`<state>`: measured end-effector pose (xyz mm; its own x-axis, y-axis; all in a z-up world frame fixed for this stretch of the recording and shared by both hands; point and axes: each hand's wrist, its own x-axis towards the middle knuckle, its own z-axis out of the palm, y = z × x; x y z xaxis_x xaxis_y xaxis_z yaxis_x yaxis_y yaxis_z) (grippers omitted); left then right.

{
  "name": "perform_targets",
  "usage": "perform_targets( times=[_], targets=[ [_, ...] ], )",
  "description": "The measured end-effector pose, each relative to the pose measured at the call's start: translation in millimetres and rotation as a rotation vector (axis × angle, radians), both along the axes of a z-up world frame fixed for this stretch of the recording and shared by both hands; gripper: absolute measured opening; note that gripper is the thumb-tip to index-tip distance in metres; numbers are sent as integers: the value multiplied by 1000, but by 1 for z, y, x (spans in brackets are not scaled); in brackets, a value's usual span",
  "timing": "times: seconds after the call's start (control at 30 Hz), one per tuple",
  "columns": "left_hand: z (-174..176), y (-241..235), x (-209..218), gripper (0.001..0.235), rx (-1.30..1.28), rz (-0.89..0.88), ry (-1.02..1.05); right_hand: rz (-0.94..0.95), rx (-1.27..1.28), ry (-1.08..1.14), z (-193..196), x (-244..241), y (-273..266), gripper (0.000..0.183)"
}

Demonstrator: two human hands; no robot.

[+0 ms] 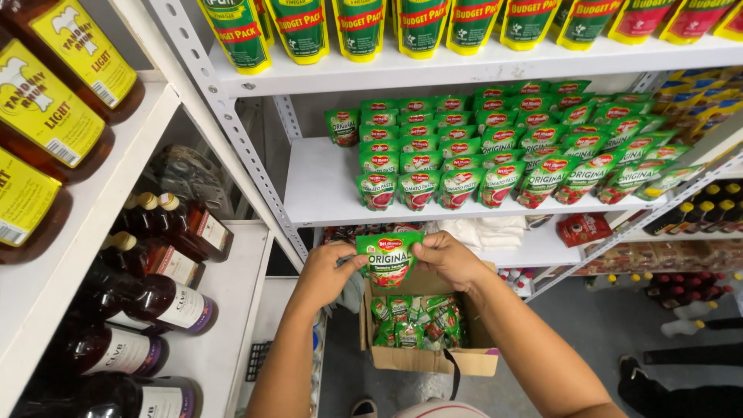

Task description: The person takes green sachets of tomato paste from a cardboard box on the floor and places them onto a white shelf. The person repeatedly picks up the sachets, turns them over, and arranges them in neat rows on the shelf.

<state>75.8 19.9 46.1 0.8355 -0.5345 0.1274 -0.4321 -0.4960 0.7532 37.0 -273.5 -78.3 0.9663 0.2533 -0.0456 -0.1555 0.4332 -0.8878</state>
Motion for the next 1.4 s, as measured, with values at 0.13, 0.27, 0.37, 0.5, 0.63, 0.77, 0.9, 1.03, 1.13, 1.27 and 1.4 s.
perform_targets(
  times=[0.13,0.27,0.37,0.5,0.63,0.77,0.9,1.03,1.13,1.27,1.4],
  targets=[
    [-16,-5,11,24,-51,50,25,-21,-41,91,29,14,18,24],
    [-33,0,43,22,-184,233,-14,-128,-79,85,45,36,46,34],
    [-51,5,96,23,-278,302,-104,-202,-152,88,41,56,62,52],
    [-89,2,191,20,-349,367,-257,-228,-278,127,-1,78,81,59],
    [-127,-16,258,20,-331,463,-225,-217,-259,249,-20,83,102,59],
    [-134,-35,321,17,-433,558,-88,-251,-239,224,-25,101,115,55],
    [-168,-49,388,19,-383,707,1,-223,-305,223,-28,104,121,53],
    [-173,-57,422,20,-398,760,4,-205,-280,258,-38,109,122,54],
    [-181,-56,442,27,-487,779,94,-216,-273,246,-52,110,124,54],
    [-206,-61,477,25,-276,865,-43,-203,-253,215,-61,103,120,53],
    [-187,-64,464,27,-320,901,36,-188,-266,202,-69,92,115,51]
  ],
)
